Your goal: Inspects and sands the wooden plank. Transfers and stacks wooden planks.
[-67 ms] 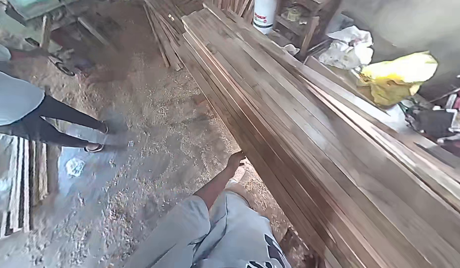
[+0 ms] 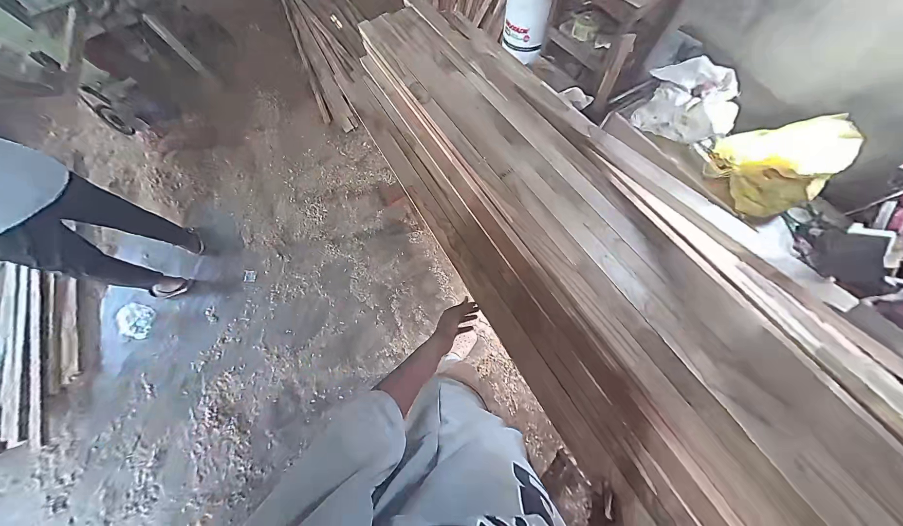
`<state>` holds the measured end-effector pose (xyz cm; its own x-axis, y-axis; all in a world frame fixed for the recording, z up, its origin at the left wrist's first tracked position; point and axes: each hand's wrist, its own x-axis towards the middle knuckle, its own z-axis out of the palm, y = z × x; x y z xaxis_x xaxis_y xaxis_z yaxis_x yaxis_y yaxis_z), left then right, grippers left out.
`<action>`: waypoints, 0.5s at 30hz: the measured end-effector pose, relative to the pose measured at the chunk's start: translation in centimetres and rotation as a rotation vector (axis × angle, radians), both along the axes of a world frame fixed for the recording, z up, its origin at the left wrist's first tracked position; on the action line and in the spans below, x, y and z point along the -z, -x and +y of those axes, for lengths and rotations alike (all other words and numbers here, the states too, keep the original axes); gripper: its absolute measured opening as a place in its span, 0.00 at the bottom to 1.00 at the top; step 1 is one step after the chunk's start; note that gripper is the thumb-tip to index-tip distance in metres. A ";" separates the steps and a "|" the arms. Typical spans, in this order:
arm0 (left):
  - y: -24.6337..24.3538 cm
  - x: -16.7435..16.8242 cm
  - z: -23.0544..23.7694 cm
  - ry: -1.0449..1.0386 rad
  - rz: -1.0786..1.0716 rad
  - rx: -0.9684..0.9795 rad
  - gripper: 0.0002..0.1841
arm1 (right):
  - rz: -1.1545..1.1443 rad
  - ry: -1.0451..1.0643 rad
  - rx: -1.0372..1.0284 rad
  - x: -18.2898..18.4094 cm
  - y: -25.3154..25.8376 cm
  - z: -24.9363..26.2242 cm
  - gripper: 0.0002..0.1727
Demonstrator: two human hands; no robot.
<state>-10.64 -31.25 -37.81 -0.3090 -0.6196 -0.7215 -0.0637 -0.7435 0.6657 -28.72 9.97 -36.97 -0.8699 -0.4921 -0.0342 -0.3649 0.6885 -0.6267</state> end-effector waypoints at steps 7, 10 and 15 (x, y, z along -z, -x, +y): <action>1.6 4.4 -7.0 -0.256 0.441 -0.394 0.46 | 0.155 -0.083 -0.429 -3.3 3.3 -16.2 0.19; 3.5 5.5 -8.3 -0.288 0.647 -0.466 0.54 | 0.052 -0.101 -0.439 -2.2 2.2 -19.3 0.21; 3.9 6.9 -8.2 -0.228 0.728 -0.372 0.60 | -0.312 0.034 -0.070 -1.6 0.4 -22.8 0.37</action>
